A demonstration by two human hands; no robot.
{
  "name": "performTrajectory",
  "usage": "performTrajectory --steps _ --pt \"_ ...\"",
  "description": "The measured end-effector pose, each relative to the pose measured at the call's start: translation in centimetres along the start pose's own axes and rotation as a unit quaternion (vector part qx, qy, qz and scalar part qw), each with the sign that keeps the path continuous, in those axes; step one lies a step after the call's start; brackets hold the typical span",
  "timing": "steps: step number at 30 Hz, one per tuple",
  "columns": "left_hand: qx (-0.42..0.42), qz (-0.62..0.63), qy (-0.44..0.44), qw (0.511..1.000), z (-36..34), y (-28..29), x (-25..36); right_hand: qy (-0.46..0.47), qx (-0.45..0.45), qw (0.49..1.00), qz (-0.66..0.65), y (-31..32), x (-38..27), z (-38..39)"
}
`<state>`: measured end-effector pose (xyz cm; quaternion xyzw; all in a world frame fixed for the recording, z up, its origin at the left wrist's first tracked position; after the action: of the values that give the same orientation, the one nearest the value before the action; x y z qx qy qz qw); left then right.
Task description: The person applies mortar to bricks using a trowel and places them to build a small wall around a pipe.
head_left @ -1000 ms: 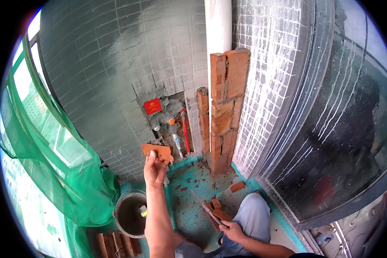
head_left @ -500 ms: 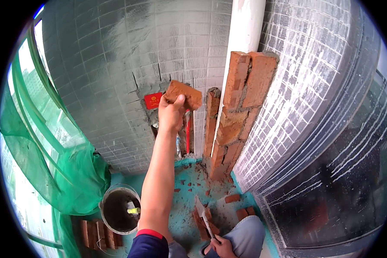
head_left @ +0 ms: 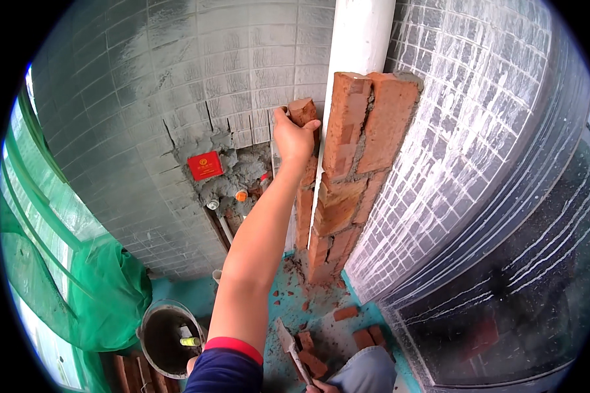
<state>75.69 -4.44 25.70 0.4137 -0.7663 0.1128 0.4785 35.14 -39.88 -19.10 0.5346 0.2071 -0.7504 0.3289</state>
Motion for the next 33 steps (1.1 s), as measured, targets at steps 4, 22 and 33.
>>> performTrajectory --steps 4,22,33 --pt "-0.004 -0.025 -0.014 1.0 0.0 -0.7 0.1 0.01 -0.01 1.0 -0.006 -0.2 1.1 -0.3" --pt "-0.019 -0.051 -0.125 0.991 1.0 -2.3 0.0 -0.014 -0.043 0.999 -0.015 -1.0 0.8 -0.4" --pt "0.045 -0.068 -0.142 0.986 1.7 -1.6 -1.4 -0.081 -0.093 0.991 -0.059 -1.6 -0.3 0.6"
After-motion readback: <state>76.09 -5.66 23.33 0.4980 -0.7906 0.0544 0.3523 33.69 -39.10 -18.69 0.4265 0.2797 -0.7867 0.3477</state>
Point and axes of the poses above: each hand's wrist, its own z-axis away from the middle knuckle, its own y-axis out of the back of the hand, x = y × z, the point moved 10 cm from there along -z, towards the middle knuckle, and after that the axes turned 15 degrees about -x, right-handed, at the moved point
